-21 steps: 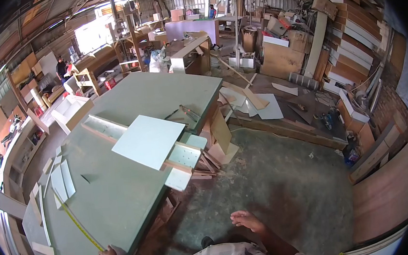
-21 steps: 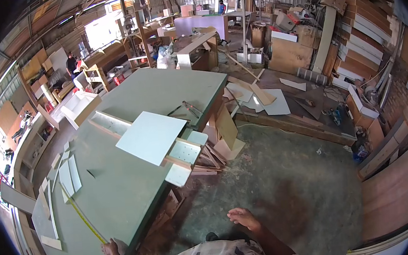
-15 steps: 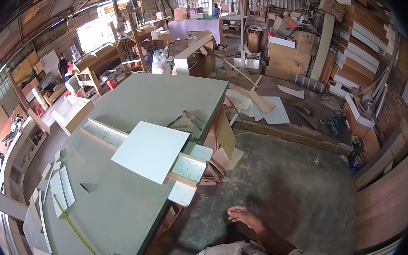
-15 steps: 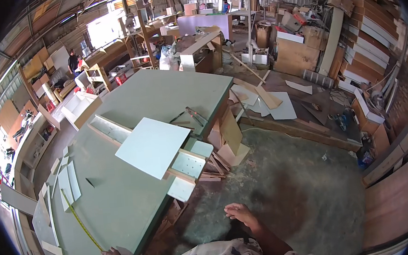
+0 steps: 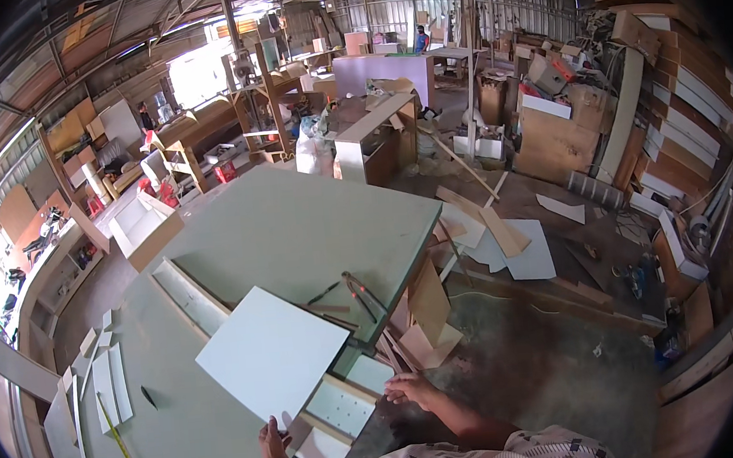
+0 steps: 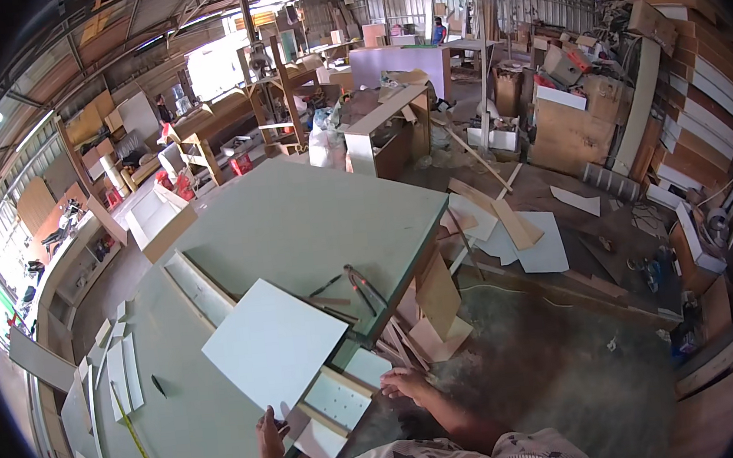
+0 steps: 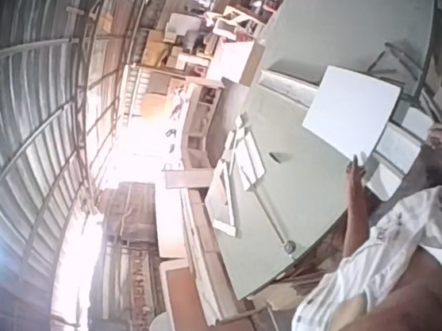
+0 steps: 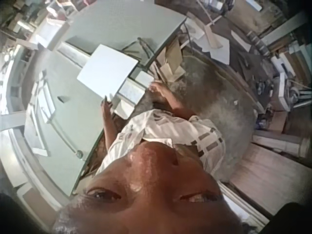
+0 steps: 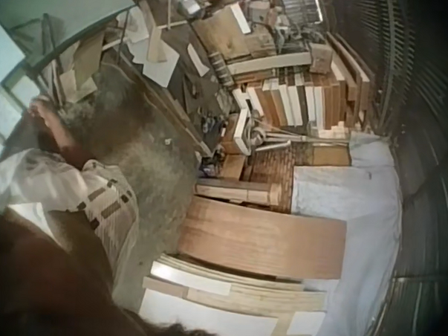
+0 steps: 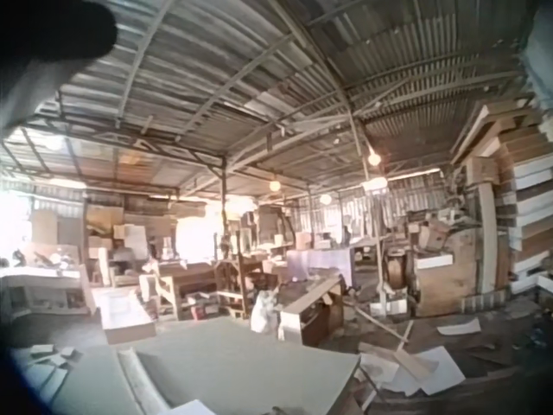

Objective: The person hammers pieces of wood together to form a structure, measures wood with a tape measure, and hammers a white board into place.

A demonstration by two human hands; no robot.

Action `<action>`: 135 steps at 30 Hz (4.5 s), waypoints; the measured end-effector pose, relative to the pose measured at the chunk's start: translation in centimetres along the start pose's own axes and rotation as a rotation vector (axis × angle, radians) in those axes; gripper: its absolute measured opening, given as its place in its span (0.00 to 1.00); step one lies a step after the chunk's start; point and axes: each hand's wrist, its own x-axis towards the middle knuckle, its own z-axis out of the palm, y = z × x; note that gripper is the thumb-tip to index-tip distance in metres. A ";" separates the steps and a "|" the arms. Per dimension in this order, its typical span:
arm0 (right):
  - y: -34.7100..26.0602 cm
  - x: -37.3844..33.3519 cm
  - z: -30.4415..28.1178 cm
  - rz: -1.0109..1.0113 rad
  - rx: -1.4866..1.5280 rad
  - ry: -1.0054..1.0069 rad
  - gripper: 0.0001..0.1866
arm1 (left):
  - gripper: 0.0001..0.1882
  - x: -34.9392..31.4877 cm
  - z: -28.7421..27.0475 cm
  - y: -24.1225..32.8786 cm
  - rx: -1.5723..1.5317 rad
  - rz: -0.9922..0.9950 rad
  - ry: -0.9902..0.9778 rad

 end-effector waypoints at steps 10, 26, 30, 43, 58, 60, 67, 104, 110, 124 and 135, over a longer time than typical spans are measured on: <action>-1.7 3.8 -7.9 0.103 0.056 0.039 0.17 | 0.12 -2.0 5.2 7.9 -0.406 -0.040 -0.219; -2.7 3.9 -6.9 0.087 0.000 -0.090 0.13 | 0.21 8.9 34.1 13.2 -0.204 -0.115 -0.800; -3.2 3.6 -7.4 0.103 0.047 -0.043 0.15 | 0.24 5.7 39.6 14.5 0.088 0.069 -0.887; 7.8 16.7 -9.9 0.296 -0.271 -0.114 0.22 | 0.14 -1.7 7.1 0.4 -0.143 0.120 0.314; -1.9 14.1 -0.8 0.130 -0.588 -0.175 0.33 | 0.31 -3.3 2.3 -15.4 0.135 -0.255 0.592; -5.9 10.9 1.7 0.142 -0.680 -0.078 0.28 | 0.31 -3.0 2.0 -17.5 0.071 -0.219 0.592; -14.8 1.4 8.3 -0.350 -1.004 -0.270 0.26 | 0.30 -4.4 3.8 -14.9 -0.196 -0.330 0.248; -11.6 22.8 5.6 -0.924 -1.467 -0.044 0.27 | 0.27 -17.7 10.2 -7.5 -0.291 0.060 0.676; -12.0 24.5 8.7 -0.504 -1.582 -0.245 0.32 | 0.27 -18.2 11.5 -5.8 -0.652 0.153 0.934; -17.3 16.2 18.5 -0.319 -0.500 -0.881 0.09 | 0.21 -15.6 1.7 4.7 -0.816 0.551 1.092; -18.3 7.2 29.1 -0.848 -0.806 -1.060 0.19 | 0.20 -16.5 -0.6 6.5 -0.962 0.587 1.055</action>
